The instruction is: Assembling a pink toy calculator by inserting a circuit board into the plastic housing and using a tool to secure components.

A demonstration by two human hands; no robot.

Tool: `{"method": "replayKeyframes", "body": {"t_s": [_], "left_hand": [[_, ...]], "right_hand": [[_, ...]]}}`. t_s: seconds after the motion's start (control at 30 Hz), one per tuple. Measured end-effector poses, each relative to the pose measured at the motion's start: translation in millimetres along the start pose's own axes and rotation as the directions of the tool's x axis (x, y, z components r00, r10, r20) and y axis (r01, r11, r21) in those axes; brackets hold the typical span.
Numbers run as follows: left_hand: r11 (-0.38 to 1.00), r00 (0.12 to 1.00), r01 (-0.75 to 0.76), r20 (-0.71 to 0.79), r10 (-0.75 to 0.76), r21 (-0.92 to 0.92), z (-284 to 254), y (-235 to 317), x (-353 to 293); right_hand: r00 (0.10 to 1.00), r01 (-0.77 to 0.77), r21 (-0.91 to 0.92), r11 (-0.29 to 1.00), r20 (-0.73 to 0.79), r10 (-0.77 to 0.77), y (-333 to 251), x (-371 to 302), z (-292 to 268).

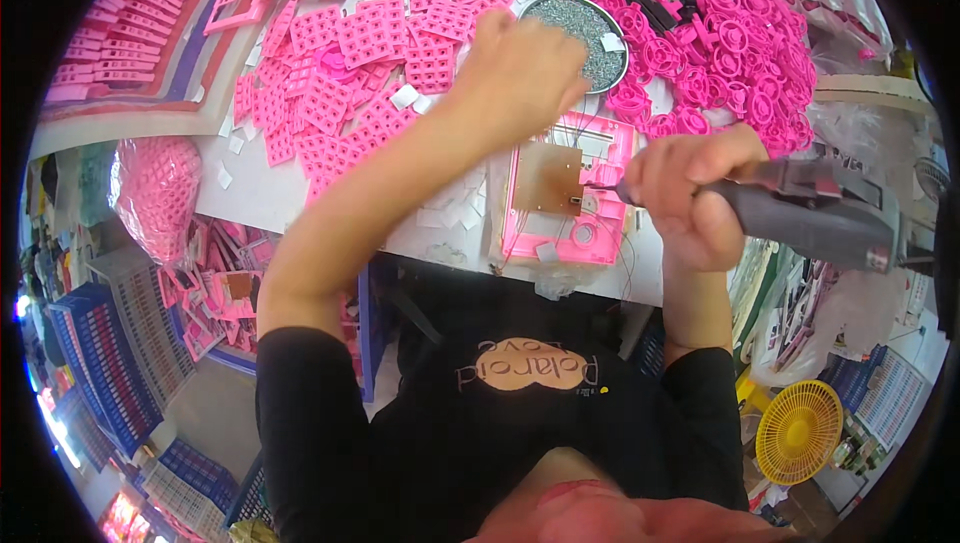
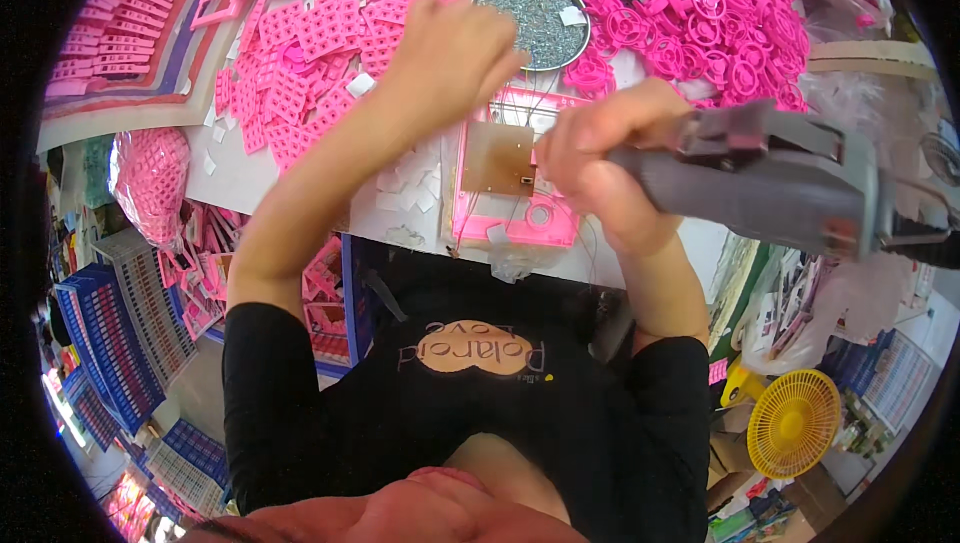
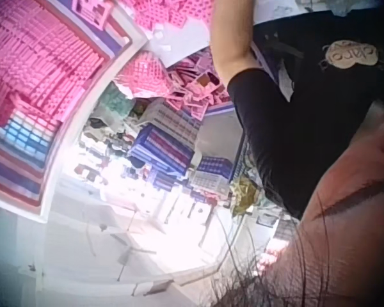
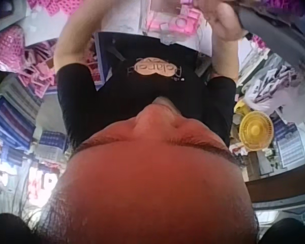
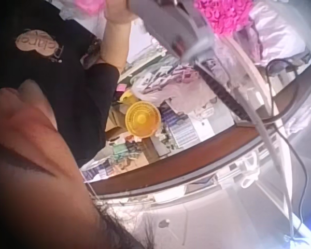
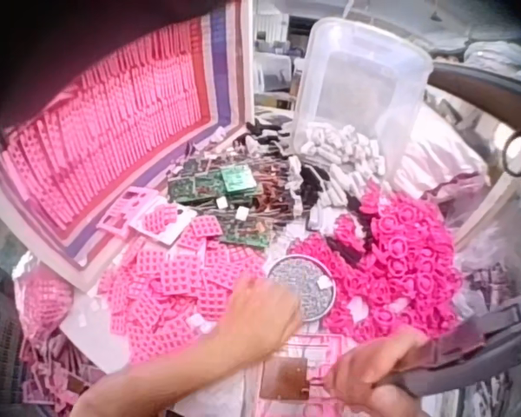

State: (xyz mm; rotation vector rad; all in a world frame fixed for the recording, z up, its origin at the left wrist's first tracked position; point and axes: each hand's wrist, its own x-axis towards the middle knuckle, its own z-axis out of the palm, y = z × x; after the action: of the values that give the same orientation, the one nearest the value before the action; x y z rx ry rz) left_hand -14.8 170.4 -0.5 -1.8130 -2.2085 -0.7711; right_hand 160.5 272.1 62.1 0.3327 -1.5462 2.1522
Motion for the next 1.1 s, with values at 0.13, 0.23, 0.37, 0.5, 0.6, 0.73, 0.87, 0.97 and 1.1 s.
{"method": "replayKeyframes", "body": {"t_s": [0.13,0.23,0.37,0.5,0.6,0.73,0.87,0.97,1.1], "left_hand": [[0.985,0.999,-0.031,0.018,0.034,-0.173,-23,41,-78],[0.936,0.996,0.086,0.059,-0.07,-0.342,-27,52,-102],[0.896,0.993,0.089,-0.027,-0.112,-0.435,-25,56,-111],[0.823,0.984,0.046,-0.114,-0.134,-0.566,-16,54,-115],[0.634,0.96,0.249,0.101,-0.261,-0.732,-24,61,-114],[0.691,0.964,0.224,0.053,-0.26,-0.687,-24,63,-115],[0.801,0.988,0.122,-0.008,-0.156,-0.587,-25,60,-115],[0.862,0.994,0.06,-0.053,-0.1,-0.504,-25,58,-114],[0.913,0.995,-0.038,-0.103,-0.004,-0.406,-27,53,-112]], "right_hand": [[0.999,-0.028,0.038,0.999,-0.03,0.029,-2,0,15],[0.996,-0.065,0.049,0.997,-0.058,0.068,5,-1,29],[0.993,-0.088,0.084,0.993,-0.071,0.094,6,-3,38],[0.992,-0.1,0.095,0.99,-0.063,0.106,0,-1,40],[0.993,-0.101,0.091,0.991,-0.052,0.106,-2,-2,40],[0.996,-0.088,0.091,0.992,-0.014,0.09,-1,-3,38],[0.993,-0.104,0.086,0.991,-0.055,0.109,0,-6,43],[0.986,-0.142,0.09,0.986,-0.074,0.149,3,-9,45],[0.983,-0.16,0.132,0.978,-0.066,0.17,8,-9,45]]}}
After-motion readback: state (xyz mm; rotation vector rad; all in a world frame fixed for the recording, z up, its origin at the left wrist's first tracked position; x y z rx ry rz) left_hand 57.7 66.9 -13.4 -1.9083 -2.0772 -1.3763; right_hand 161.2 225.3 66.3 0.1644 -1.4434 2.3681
